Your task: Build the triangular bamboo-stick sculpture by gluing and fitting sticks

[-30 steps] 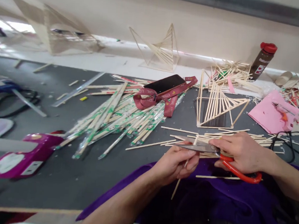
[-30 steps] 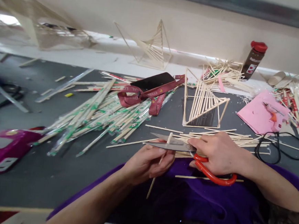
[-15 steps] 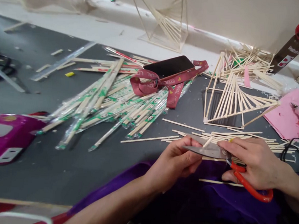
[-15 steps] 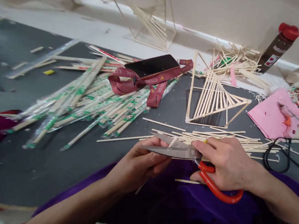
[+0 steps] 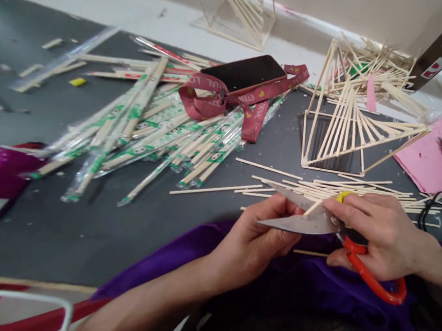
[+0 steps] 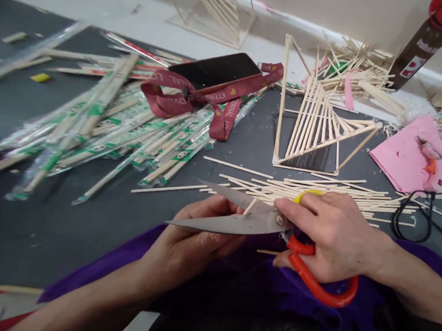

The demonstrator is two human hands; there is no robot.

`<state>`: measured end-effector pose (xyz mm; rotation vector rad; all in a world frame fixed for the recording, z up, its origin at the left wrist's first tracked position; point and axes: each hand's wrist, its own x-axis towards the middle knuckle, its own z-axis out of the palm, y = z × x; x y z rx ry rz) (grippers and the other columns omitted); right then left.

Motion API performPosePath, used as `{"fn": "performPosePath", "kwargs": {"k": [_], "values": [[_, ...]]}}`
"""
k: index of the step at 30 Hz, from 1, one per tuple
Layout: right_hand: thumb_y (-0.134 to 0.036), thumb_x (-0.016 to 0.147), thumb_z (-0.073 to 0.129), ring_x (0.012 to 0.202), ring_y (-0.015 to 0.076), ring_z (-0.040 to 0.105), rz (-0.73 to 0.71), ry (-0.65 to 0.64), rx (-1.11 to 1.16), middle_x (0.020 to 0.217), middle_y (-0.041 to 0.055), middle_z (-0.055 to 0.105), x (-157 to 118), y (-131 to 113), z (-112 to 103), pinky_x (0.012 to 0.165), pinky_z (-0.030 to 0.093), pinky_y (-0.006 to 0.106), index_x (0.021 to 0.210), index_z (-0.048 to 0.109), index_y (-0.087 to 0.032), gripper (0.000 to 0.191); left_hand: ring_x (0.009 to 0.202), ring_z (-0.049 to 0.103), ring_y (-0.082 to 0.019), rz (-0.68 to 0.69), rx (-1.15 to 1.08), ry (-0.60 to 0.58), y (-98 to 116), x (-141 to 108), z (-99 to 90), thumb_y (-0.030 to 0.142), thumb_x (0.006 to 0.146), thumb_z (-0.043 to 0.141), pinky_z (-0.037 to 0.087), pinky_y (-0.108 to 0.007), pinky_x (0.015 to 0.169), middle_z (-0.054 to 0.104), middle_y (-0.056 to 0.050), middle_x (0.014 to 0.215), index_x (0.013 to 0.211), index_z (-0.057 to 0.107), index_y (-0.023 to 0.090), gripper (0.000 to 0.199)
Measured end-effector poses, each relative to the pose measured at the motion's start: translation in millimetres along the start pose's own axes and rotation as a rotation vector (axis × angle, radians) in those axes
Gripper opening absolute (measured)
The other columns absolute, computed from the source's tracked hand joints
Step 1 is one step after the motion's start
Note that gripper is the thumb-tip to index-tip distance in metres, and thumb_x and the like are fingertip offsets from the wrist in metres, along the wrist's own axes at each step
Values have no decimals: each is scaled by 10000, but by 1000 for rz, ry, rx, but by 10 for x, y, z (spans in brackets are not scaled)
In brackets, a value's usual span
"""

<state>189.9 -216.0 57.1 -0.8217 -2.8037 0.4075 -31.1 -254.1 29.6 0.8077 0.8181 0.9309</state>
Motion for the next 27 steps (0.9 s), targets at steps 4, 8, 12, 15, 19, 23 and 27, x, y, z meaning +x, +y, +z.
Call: {"fn": "performPosePath", "kwargs": {"k": [4, 8, 12, 15, 19, 23, 27], "values": [[-534, 878, 523, 681, 168, 550, -11, 8, -10, 785, 48, 604, -1, -18, -16, 604, 384, 302, 1239, 536, -133, 540, 432, 308, -48, -58, -79, -40, -32, -27, -37, 411, 758, 721, 225, -196, 418, 416, 63, 519, 710, 556, 163, 303], [-529, 864, 554, 661, 156, 534, -51, 14, 7, 772, 37, 594, -9, -2, -23, 584, 356, 289, 1237, 528, -128, 548, 396, 275, -39, -158, -134, -70, -49, -28, -65, 393, 743, 735, 189, -182, 383, 380, 70, 468, 725, 596, 156, 276], [-527, 854, 574, 666, 162, 531, -63, 10, 11, 771, 30, 593, -21, 38, -18, 610, 366, 293, 1240, 519, -130, 557, 358, 241, -31, -245, -232, -95, -30, -11, -70, 391, 738, 747, 157, -158, 352, 361, 79, 428, 781, 634, 153, 267], [-517, 852, 579, 644, 152, 516, -93, 8, 35, 768, 23, 590, -23, 58, -16, 606, 360, 288, 1244, 510, -124, 559, 341, 238, -31, -299, -327, -178, -18, -5, -79, 399, 756, 730, 165, -142, 333, 357, 75, 416, 752, 639, 154, 262], [-498, 844, 594, 620, 145, 496, -146, 46, 75, 744, 14, 570, -21, 70, -11, 579, 342, 281, 1238, 506, -105, 563, 338, 221, -29, -344, -442, -298, -12, -3, -96, 365, 774, 717, 162, -123, 315, 354, 73, 423, 773, 672, 165, 205], [-482, 837, 607, 613, 147, 482, -159, 55, 82, 733, 13, 562, -18, 75, -3, 567, 333, 282, 1231, 509, -99, 558, 332, 205, -28, -392, -505, -349, -22, 3, -115, 360, 782, 715, 151, -117, 308, 349, 76, 422, 835, 705, 197, 172], [-472, 839, 601, 593, 144, 462, -182, 68, 93, 720, 8, 552, -9, 72, 3, 550, 311, 283, 1212, 519, -105, 530, 320, 205, -31, -423, -525, -373, -37, 11, -123, 383, 754, 739, 141, -123, 300, 362, 75, 409, 846, 714, 217, 192]]}}
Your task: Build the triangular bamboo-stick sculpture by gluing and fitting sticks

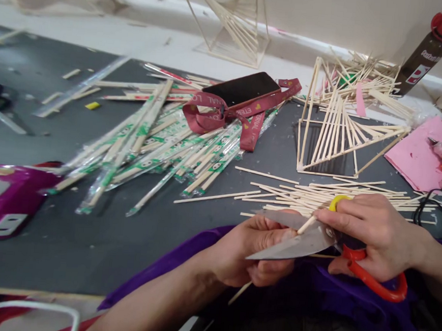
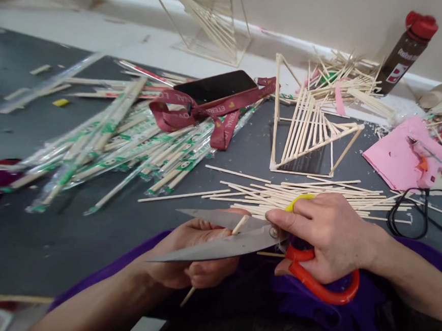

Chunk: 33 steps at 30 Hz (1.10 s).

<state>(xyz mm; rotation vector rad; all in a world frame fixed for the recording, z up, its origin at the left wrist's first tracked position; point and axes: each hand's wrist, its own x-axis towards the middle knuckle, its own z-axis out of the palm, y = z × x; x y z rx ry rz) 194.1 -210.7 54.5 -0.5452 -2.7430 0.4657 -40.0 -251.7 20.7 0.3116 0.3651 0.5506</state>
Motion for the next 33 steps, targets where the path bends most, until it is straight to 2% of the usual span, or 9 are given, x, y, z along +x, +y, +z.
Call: {"fn": "performPosePath", "kwargs": {"k": [5, 9, 11, 14, 18, 22, 27, 33], "values": [[-469, 831, 615, 599, 139, 470, 9, 16, 20, 713, 0, 551, 6, 7, 22, 549, 316, 278, 1201, 529, -107, 524, 299, 184, -22, -27, 39, 66, 7, 36, 13, 423, 696, 778, 116, -136, 289, 370, 76, 390, 769, 702, 184, 261], [-479, 836, 605, 605, 148, 497, 80, -2, 10, 719, 9, 570, -4, 16, 31, 559, 350, 290, 1198, 550, -106, 522, 285, 209, -22, 59, 226, 206, 23, 57, 52, 473, 694, 758, 104, -162, 293, 346, 55, 334, 484, 543, 139, 449], [-484, 832, 612, 606, 149, 516, 112, 2, 19, 726, 11, 588, -10, 17, 34, 565, 369, 292, 1197, 560, -107, 527, 289, 216, -19, 138, 324, 285, 30, 51, 84, 475, 683, 758, 101, -166, 301, 413, 42, 353, 512, 529, 141, 440], [-475, 815, 641, 662, 158, 582, 155, 35, 48, 772, 16, 635, -17, 11, 50, 599, 411, 291, 1206, 559, -113, 539, 312, 282, -28, 265, 423, 422, 35, 33, 136, 441, 680, 764, 156, -154, 319, 547, 38, 453, 708, 576, 161, 338], [-495, 803, 649, 677, 166, 616, 198, 56, 34, 795, 19, 660, -12, -9, 82, 602, 434, 291, 1205, 568, -117, 558, 345, 296, -26, 334, 530, 533, 35, 25, 157, 407, 713, 751, 174, -145, 345, 535, 54, 467, 702, 543, 168, 316], [-505, 800, 650, 640, 160, 606, 192, 60, 14, 767, 22, 657, -2, -23, 89, 574, 427, 285, 1185, 591, -108, 557, 349, 259, -23, 324, 501, 517, 34, 33, 113, 444, 686, 764, 160, -147, 343, 491, 57, 430, 635, 517, 164, 376], [-524, 819, 617, 630, 164, 604, 162, 44, 22, 755, 34, 664, -9, 17, 75, 557, 415, 278, 1197, 594, -106, 564, 325, 250, -23, 259, 379, 471, 39, 42, 92, 427, 643, 802, 157, -142, 318, 485, 63, 416, 673, 544, 163, 370], [-498, 836, 602, 655, 158, 605, 137, -11, 68, 751, 37, 663, -23, 86, 63, 609, 426, 262, 1139, 621, -139, 470, 282, 189, -5, 112, 265, 314, 74, 83, 89, 398, 592, 824, 101, -147, 283, 391, 63, 351, 514, 491, 145, 425]]}}
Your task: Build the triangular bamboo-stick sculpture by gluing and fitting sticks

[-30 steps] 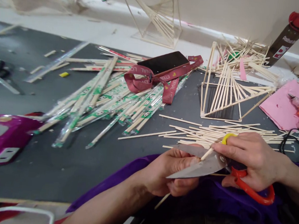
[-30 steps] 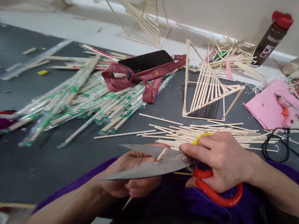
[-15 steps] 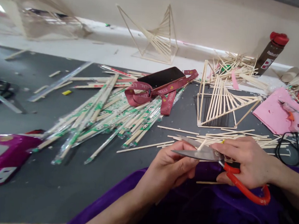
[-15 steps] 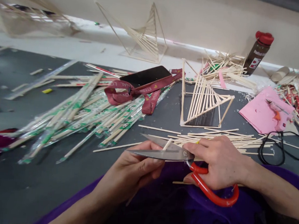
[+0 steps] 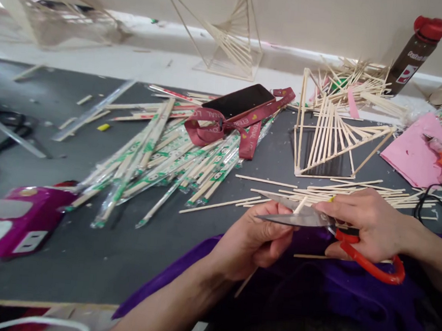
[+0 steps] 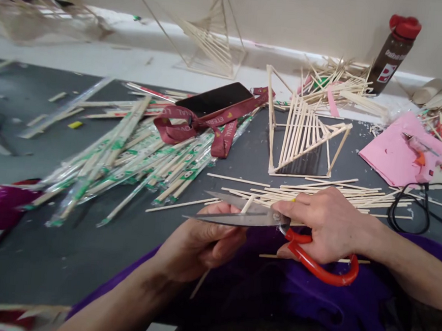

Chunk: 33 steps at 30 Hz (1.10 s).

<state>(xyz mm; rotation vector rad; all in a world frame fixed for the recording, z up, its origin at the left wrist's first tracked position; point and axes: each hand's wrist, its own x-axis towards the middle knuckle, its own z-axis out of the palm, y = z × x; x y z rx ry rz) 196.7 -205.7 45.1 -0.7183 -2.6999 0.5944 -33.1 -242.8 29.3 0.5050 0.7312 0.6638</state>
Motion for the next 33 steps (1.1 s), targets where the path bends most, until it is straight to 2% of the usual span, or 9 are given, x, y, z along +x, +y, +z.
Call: {"fn": "performPosePath", "kwargs": {"k": [7, 14, 16, 19, 23, 27, 33], "values": [[-457, 832, 619, 678, 137, 603, 1, -19, 73, 783, 18, 660, 1, 36, -5, 632, 418, 244, 1147, 599, -174, 424, 274, 174, 4, -59, -130, -66, -44, 23, -50, 333, 622, 817, 95, -122, 285, 398, 72, 361, 651, 607, 138, 288], [-480, 838, 602, 626, 130, 541, -86, -13, 46, 738, 12, 617, -7, 57, 7, 598, 368, 258, 1191, 556, -147, 488, 249, 186, -8, -95, -182, -163, -155, 25, -80, 381, 577, 841, 119, -130, 271, 362, 75, 323, 618, 608, 142, 336], [-477, 838, 603, 628, 131, 540, -94, -16, 45, 746, 14, 620, -8, 52, 4, 599, 360, 262, 1188, 555, -149, 483, 241, 162, -9, -123, -159, -160, -168, 23, -70, 420, 578, 834, 100, -136, 268, 336, 77, 298, 578, 581, 146, 373], [-469, 844, 597, 634, 134, 548, -75, -15, 45, 765, 20, 634, -3, 38, -5, 601, 360, 265, 1176, 561, -157, 457, 247, 133, -7, -114, -126, -109, -169, 24, -53, 470, 585, 816, 61, -144, 279, 291, 84, 293, 535, 535, 151, 428], [-475, 863, 570, 652, 139, 574, -8, -40, 16, 774, 31, 657, 7, 11, -11, 611, 386, 259, 1144, 583, -162, 420, 264, 163, -9, -54, -109, -69, -109, 36, -51, 430, 572, 827, 73, -153, 291, 351, 76, 334, 597, 580, 146, 377], [-518, 861, 560, 640, 149, 588, 39, -26, -50, 761, 36, 661, 11, -31, 4, 590, 389, 264, 1173, 578, -156, 478, 294, 198, -5, 31, 46, -14, -32, 15, -43, 476, 649, 774, 75, -163, 311, 365, 52, 357, 478, 509, 130, 467], [-559, 840, 580, 659, 170, 597, 85, -43, -105, 791, 39, 653, 22, -96, 25, 590, 394, 288, 1236, 553, -139, 578, 325, 265, -14, 224, 194, 285, -50, -68, 36, 472, 697, 758, 153, -146, 339, 519, 49, 453, 669, 551, 156, 379]]}}
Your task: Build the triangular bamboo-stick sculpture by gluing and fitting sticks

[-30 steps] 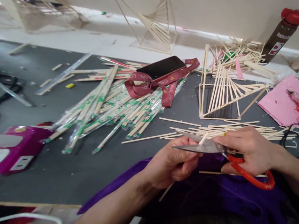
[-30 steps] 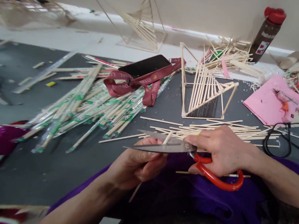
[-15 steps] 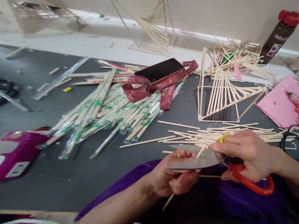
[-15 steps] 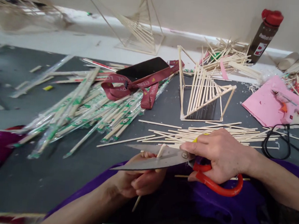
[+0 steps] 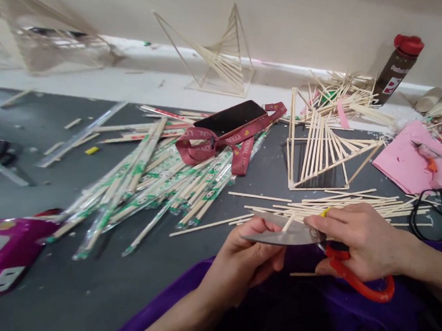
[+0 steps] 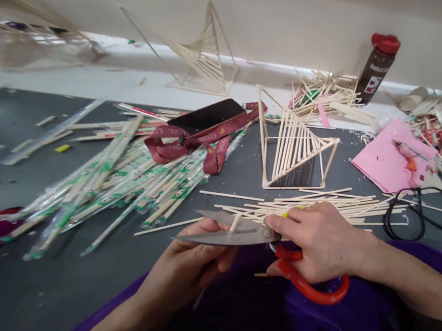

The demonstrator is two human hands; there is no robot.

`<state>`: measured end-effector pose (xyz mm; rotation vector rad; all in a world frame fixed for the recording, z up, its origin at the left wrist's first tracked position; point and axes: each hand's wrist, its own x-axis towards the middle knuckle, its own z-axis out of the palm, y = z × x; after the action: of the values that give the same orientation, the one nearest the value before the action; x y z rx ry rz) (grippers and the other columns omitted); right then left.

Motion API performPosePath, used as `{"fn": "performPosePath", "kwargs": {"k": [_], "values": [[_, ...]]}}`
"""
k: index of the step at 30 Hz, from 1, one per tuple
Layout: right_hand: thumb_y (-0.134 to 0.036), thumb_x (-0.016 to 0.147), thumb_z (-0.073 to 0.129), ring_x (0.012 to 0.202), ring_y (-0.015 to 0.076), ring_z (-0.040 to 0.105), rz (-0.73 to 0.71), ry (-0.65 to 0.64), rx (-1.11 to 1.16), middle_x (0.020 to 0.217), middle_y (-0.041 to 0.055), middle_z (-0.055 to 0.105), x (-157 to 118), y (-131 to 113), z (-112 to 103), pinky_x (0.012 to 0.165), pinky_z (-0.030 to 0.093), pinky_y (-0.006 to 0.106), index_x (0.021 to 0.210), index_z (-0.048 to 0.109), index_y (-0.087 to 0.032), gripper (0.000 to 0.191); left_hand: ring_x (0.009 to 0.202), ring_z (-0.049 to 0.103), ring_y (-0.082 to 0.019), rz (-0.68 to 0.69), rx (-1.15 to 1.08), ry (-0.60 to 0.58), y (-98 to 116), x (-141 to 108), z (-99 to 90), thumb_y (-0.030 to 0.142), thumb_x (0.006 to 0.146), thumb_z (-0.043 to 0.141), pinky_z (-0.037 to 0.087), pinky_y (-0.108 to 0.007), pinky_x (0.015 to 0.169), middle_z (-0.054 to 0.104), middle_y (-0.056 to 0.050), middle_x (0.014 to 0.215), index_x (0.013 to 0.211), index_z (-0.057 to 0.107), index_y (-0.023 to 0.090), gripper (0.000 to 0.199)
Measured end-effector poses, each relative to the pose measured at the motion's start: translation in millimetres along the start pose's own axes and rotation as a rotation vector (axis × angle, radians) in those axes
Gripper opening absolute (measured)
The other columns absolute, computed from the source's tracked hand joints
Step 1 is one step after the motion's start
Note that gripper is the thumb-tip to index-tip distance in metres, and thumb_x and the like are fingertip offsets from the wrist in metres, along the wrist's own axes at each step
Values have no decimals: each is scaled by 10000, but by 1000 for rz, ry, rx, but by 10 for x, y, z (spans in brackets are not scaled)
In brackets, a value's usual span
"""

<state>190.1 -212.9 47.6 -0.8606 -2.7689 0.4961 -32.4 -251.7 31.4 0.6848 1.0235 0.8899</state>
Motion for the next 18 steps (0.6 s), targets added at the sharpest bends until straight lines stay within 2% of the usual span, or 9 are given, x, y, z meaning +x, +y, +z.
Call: {"fn": "performPosePath", "kwargs": {"k": [2, 4, 7, 11, 16, 18], "values": [[-587, 830, 579, 666, 173, 598, 8, -12, -4, 803, 46, 651, 5, -15, -4, 589, 393, 289, 1239, 555, -140, 606, 331, 280, -16, 26, 41, 64, 1, -27, 25, 465, 704, 757, 157, -143, 345, 530, 51, 459, 691, 557, 160, 365], [-605, 826, 576, 680, 173, 599, 20, -28, 3, 817, 53, 648, 9, -29, -13, 593, 396, 288, 1247, 553, -142, 626, 330, 280, -17, 41, 68, 81, 7, -44, 39, 478, 701, 754, 152, -145, 347, 524, 50, 450, 682, 563, 157, 374], [-607, 829, 575, 711, 177, 592, 44, -51, 15, 839, 60, 636, 10, -48, -22, 623, 417, 292, 1282, 532, -148, 647, 332, 261, -19, 35, 75, 81, 19, -55, 37, 506, 695, 747, 146, -153, 352, 509, 52, 435, 677, 565, 157, 395], [-529, 844, 606, 768, 175, 577, 90, -73, 81, 894, 57, 614, 13, -60, -2, 679, 450, 293, 1330, 489, -160, 621, 338, 253, -20, -2, 84, 102, 24, -57, 15, 512, 684, 756, 140, -161, 363, 497, 57, 437, 674, 560, 158, 404], [-462, 874, 598, 850, 168, 563, 121, -71, 183, 1003, 70, 587, 21, -65, 23, 710, 457, 275, 1357, 457, -199, 568, 350, 243, -18, 22, 122, 68, 20, -56, -12, 555, 687, 729, 114, -181, 370, 452, 41, 440, 554, 533, 141, 477], [-455, 871, 605, 836, 161, 551, 122, -65, 206, 986, 64, 578, 21, -64, 23, 701, 451, 269, 1343, 476, -211, 547, 350, 246, -20, 31, 140, 64, 18, -59, -17, 552, 690, 726, 113, -186, 372, 446, 39, 439, 529, 510, 143, 490]]}}
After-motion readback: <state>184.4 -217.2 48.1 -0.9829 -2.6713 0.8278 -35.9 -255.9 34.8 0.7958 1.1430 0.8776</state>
